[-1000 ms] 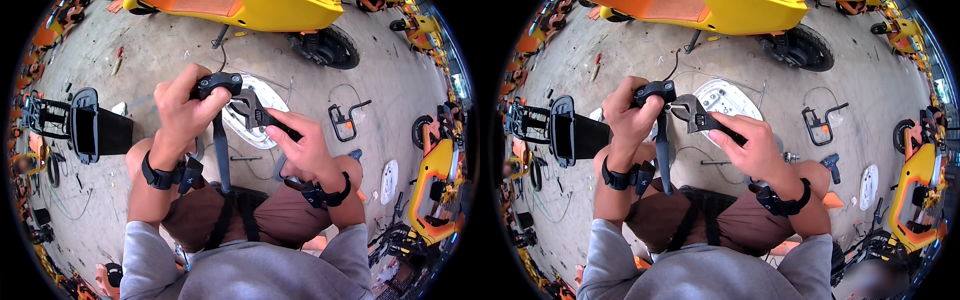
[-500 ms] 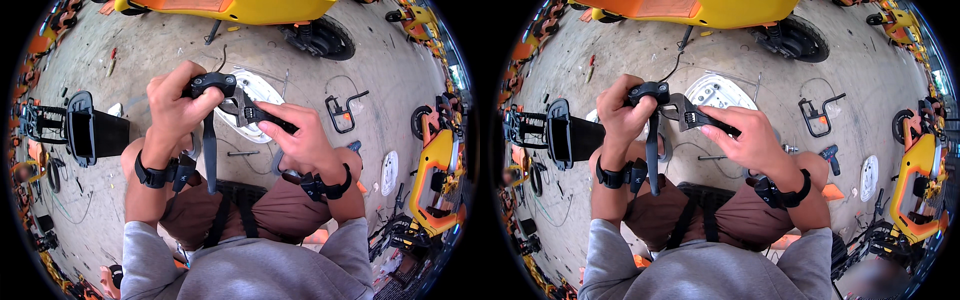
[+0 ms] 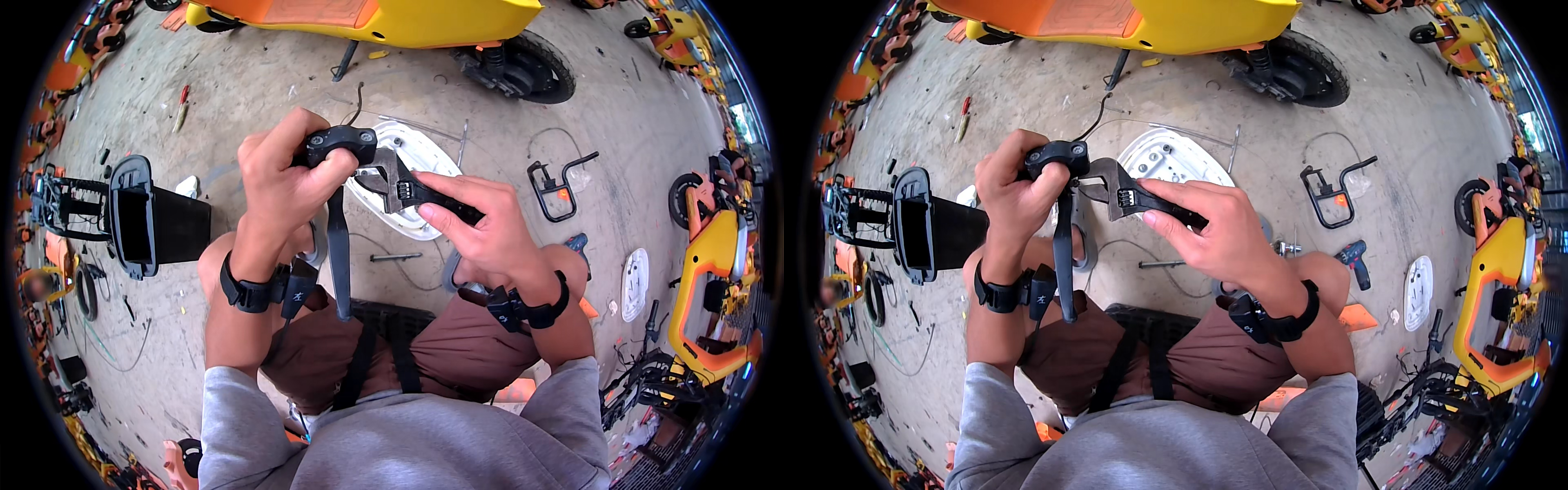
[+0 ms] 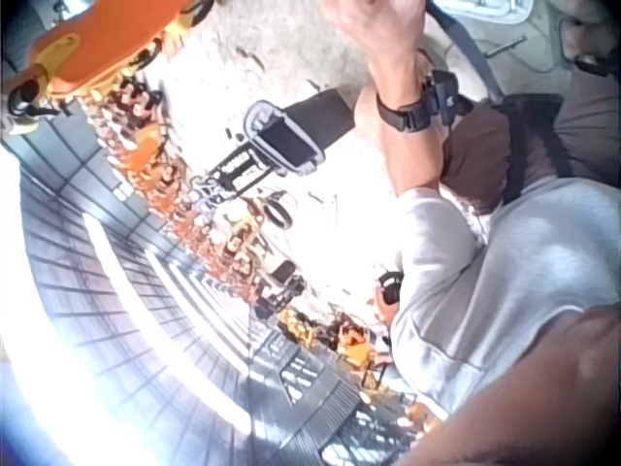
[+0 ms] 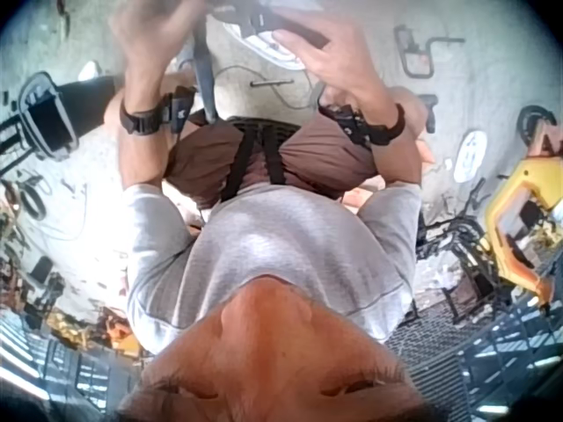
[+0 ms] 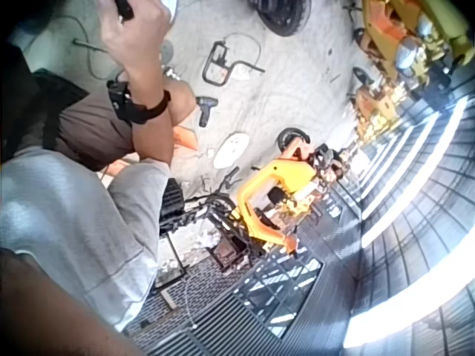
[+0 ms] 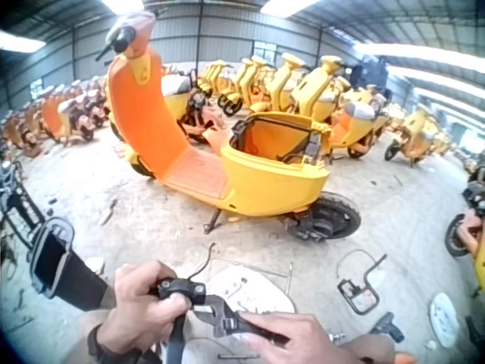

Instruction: The person manipulates a motorcycle brake lever assembly using a wrench and pliers to adjust or disassemble its components.

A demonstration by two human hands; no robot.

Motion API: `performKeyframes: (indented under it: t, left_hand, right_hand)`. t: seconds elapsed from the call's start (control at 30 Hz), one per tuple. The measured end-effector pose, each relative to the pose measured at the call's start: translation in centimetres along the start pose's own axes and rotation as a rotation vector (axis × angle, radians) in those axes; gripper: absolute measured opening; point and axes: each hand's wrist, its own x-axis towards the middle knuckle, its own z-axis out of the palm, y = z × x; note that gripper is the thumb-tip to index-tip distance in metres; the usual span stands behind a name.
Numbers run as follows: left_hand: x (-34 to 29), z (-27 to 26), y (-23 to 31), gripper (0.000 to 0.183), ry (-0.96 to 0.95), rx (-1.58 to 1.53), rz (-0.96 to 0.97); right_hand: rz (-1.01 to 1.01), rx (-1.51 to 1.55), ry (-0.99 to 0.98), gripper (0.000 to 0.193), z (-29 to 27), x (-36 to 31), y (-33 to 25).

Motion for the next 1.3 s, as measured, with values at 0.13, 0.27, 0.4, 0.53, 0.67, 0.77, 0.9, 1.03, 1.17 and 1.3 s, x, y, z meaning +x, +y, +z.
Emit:
performKeyframes:
  t: [0.13,0.27,0.4,0.53,0.67,0.77,0.9,1.03,1.17,1.3]
  left_hand:
    - [-0.1,0.2,0.0,0.013,-0.007,0.021,0.021]
    - [-0.1,0.1,0.0,0.013,-0.026,0.019,0.005]
    - [-0.1,-0.2,0.0,0.014,-0.055,0.049,0.095]
    - [0.0,-0.1,0.0,0.016,-0.108,0.06,0.166]
    - [-0.4,0.2,0.2,0.015,-0.147,0.067,0.106]
    - [-1.0,0.3,-0.5,0.011,-0.097,0.107,0.049]
    - [-1.2,0.4,-0.5,0.007,-0.107,0.042,-0.108]
    - [-1.3,1.3,-1.2,0.008,-0.102,-0.094,-0.24]
    - [-1.2,1.6,-1.7,0.008,-0.103,-0.18,-0.33]
    - [-1.1,1.8,-2.0,0.01,-0.099,-0.158,-0.364]
  right_hand:
    - [0.011,-0.026,-0.021,0.032,-0.2,0.0,0.1]
    - [-0.014,-0.015,0.008,0.031,0.0,-0.1,0.1]
    - [0.069,0.034,-0.042,0.031,-0.1,0.0,-0.3]
    - [0.072,0.089,-0.077,0.03,-0.5,0.1,0.2]
    - [-0.016,0.084,-0.055,0.03,-0.7,-0.3,1.1]
    - [0.008,-0.005,-0.103,0.031,-1.2,-0.2,0.7]
    - [0.002,-0.066,-0.069,0.031,-1.3,-0.7,0.3]
    - [-0.03,-0.15,0.017,0.03,-1.1,-1.2,0.2]
    - [-0.096,-0.259,0.13,0.03,-0.5,-1.3,0.1]
    - [-0.181,-0.289,0.201,0.03,0.1,-1.2,0.8]
